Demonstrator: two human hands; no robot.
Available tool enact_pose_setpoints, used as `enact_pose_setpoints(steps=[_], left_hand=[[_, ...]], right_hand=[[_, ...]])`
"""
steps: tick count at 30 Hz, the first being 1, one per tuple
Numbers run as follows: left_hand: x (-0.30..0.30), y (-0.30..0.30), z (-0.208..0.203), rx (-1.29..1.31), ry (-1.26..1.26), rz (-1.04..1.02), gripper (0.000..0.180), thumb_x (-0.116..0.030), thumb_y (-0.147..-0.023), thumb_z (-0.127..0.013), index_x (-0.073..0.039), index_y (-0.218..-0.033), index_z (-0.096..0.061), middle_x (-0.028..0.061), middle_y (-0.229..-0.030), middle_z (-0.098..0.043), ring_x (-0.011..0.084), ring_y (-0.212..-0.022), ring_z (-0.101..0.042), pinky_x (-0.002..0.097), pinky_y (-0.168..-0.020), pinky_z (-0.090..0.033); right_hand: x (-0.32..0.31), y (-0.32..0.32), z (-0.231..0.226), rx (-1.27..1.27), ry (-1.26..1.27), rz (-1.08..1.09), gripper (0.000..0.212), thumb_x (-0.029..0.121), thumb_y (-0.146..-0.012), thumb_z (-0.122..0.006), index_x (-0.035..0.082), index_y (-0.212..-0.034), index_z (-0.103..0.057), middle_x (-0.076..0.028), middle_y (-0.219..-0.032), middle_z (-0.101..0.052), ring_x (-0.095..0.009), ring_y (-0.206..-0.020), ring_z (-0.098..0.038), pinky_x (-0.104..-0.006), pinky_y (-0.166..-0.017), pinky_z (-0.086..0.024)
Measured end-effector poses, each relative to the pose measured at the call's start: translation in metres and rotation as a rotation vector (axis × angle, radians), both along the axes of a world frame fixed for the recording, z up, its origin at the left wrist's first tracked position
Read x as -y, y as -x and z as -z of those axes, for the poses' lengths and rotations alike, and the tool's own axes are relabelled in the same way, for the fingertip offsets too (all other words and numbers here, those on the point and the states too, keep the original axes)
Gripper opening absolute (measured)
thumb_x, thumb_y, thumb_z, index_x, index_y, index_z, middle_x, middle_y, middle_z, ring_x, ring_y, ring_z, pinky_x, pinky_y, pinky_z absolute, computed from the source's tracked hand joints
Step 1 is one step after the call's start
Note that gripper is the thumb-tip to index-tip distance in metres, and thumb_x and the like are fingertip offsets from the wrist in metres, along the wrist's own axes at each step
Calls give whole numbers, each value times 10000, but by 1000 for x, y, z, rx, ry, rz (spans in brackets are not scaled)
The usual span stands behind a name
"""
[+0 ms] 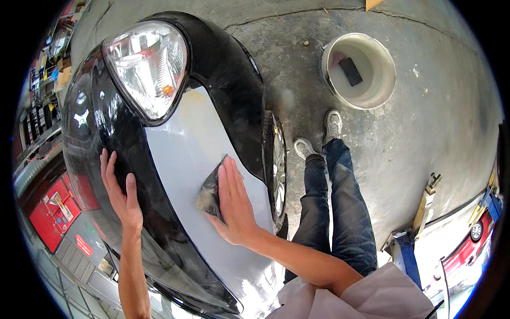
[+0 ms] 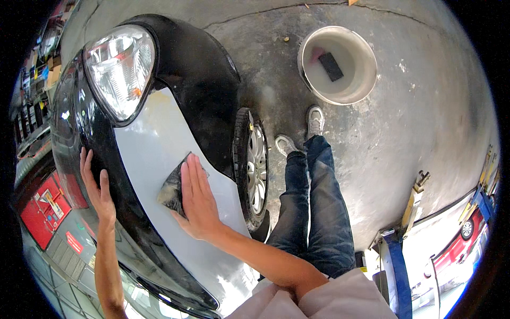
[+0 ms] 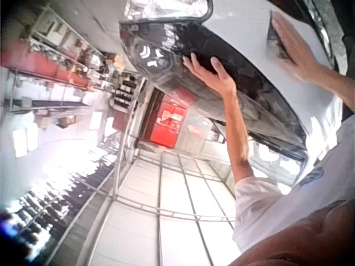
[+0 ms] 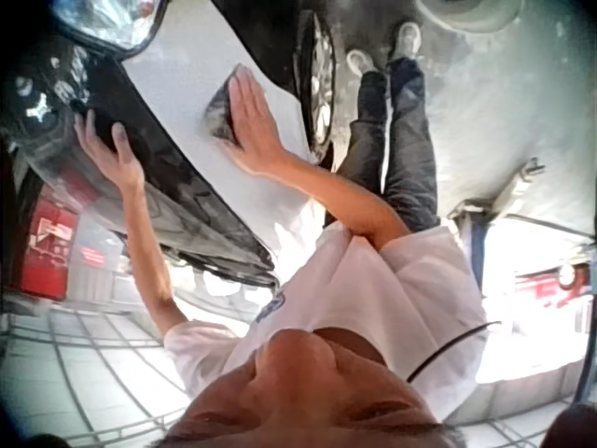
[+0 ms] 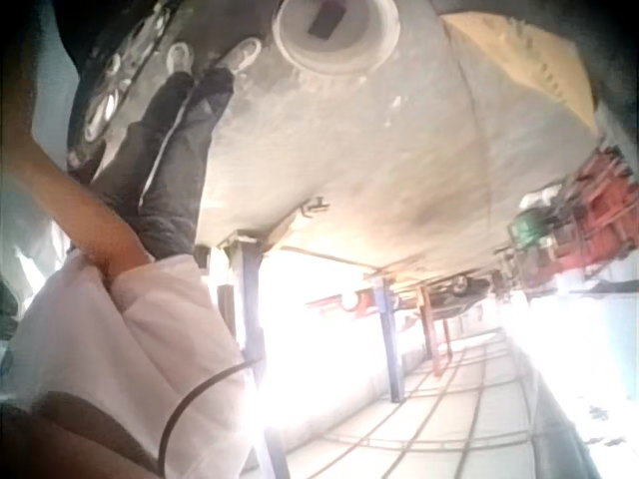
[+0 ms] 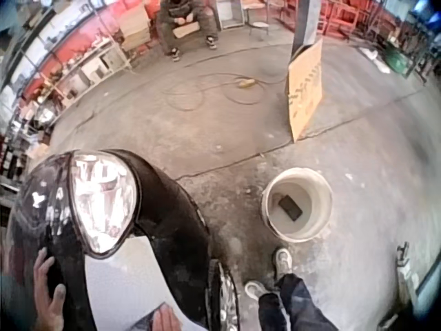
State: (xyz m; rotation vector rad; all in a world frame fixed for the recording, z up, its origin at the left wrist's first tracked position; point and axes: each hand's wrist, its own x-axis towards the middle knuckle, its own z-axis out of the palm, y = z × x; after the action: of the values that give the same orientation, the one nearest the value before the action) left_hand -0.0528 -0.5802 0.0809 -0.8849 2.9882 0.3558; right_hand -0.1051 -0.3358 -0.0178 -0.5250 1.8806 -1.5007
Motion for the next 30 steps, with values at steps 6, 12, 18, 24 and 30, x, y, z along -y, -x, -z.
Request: enact_pose_setpoints(steps=[6, 12, 18, 24, 30], left_hand=[[1, 1, 1, 22, 11, 20, 545, -338, -1050, -527, -48, -1509, -479, 166, -1636, -377, 349, -1518, -332, 471, -1246, -224], [5, -1, 0, 33, 22, 29, 555, -356, -1060, -507, -40, -1515, -472, 170, -1634, -382, 343, -1513, -335, 471, -1248, -218], [3, 3, 0, 39, 33, 41, 573, -391, -1077, -484, -31, -1522, -463, 169, -1635, -382, 337, -1507, -339, 476, -1243, -227], [4, 0, -2, 33, -11, 45, 554, -325, -1069, -501, -22, -1529, -447, 178, -1644, -360, 329, -1518, -320, 473, -1250, -218], [0, 3, -1, 49, 15, 32, 556, -332, -1060, -500, -24, -1521, -454, 190, -1642, -358, 358, -1521, -317, 486, -1251, -210]], right_hand=[[53, 48, 24, -53, -24, 91, 970, 227, -883, -682, -144, -1581, -119, -345, -1673, -78, -480, -1577, -50, -493, -1294, -89], [5, 14, 12, 47, 28, 24, 980, 189, -854, -680, -139, -1587, -119, -332, -1680, -75, -471, -1578, -66, -486, -1295, -91], [12, 20, 20, 79, 27, 72, 962, 230, -865, -648, -148, -1580, -127, -326, -1682, -83, -455, -1583, -69, -488, -1293, -110], [6, 11, 10, 51, 11, 35, 980, 220, -847, -677, -162, -1570, -136, -356, -1669, -72, -498, -1571, -50, -515, -1286, -100], [73, 66, 26, -110, 9, 105, 957, 248, -877, -674, -182, -1555, -153, -374, -1657, -93, -504, -1567, -67, -514, -1284, -112]])
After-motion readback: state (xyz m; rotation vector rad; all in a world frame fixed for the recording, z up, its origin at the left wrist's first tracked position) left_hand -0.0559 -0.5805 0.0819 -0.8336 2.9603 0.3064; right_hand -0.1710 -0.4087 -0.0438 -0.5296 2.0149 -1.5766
